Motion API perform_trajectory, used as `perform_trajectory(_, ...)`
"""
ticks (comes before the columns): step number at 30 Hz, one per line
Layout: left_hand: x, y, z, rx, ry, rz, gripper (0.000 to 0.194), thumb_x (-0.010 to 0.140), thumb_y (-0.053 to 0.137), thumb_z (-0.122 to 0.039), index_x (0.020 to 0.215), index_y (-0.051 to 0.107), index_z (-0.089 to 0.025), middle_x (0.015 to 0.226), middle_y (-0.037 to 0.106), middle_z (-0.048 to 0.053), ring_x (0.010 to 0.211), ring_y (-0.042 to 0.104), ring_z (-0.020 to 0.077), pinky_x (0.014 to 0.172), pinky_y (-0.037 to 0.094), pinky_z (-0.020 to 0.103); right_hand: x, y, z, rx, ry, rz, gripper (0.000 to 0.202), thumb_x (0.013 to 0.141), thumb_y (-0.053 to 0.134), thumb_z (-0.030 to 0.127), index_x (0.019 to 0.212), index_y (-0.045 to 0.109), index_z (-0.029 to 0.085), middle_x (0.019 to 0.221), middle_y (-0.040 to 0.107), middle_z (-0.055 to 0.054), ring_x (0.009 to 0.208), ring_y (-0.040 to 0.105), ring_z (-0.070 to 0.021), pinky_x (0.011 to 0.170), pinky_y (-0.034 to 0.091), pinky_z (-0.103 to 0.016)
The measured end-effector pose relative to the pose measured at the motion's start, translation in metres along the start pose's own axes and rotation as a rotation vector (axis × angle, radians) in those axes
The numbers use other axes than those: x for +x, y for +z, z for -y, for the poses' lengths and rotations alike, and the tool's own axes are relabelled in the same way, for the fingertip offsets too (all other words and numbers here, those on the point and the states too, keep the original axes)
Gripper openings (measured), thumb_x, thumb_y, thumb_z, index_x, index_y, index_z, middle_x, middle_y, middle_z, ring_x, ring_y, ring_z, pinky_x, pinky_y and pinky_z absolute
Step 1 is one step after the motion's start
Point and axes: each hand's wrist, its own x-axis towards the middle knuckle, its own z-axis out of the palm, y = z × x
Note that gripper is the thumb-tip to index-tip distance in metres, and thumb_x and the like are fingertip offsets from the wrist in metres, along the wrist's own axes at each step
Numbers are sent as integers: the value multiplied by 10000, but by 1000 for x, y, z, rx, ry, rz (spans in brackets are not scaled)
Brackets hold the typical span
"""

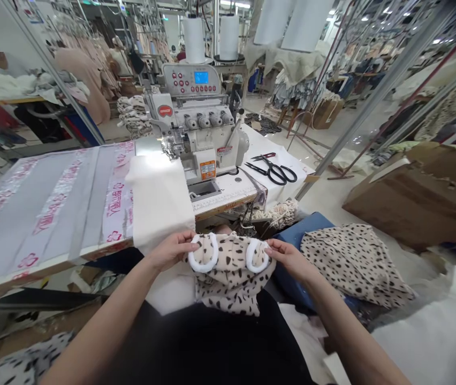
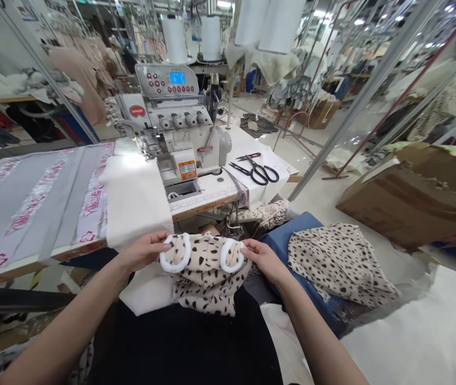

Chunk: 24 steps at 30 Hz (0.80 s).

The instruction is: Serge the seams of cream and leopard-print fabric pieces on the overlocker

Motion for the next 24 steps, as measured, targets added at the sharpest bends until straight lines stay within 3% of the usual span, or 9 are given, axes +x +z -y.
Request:
perform_trajectory(8, -2, -7, -1, 27, 37, -29, 317, 629, 719, -272, 840, 527, -135, 747, 569, 3, 625, 534, 82, 575, 414, 182, -6, 10, 18, -16, -15, 38, 230, 676, 709, 324, 803, 612, 159, 712, 638, 3, 660, 564, -126, 694, 414, -261)
perform_trajectory(13, -11, -16, -17, 89, 58, -65, 321, 609, 734, -278, 836, 564, -126, 726, 595, 11, 609, 540, 90, 561, 425, 185, -19, 26, 24, -38, 16, 116, 289, 638, 734, 265, 884, 630, 155, 811, 654, -19, 726, 587, -140, 741, 431, -278)
perform_trajectory(16, -20, -21, -37, 201, 61, -58, 352, 631, 712, -331, 897, 595, -132, 801, 631, 44, 672, 576, 129, 620, 456, 231, -32, 53, 18, -40, 62, 277, 318, 633, 727, 222, 925, 629, 143, 868, 650, -35, 777, 590, -152, 753, 434, -280)
perform_trajectory(20, -26, -18, -60, 493, 131, 15, 337, 664, 664, -396, 906, 657, -161, 871, 654, 44, 775, 582, 155, 702, 448, 233, -47, 103, -10, 25, 193, 554, 408, 611, 719, 196, 1003, 613, 151, 887, 642, -19, 816, 581, -154, 777, 427, -276)
perform_trajectory(24, -15, -12, -60, 617, 105, 92, 387, 693, 590, -502, 838, 687, -156, 857, 659, 48, 785, 575, 166, 705, 437, 234, -53, 143, -38, 11, 316, 614, 350, 574, 728, 202, 909, 641, 147, 810, 641, 3, 713, 575, -138, 716, 432, -258)
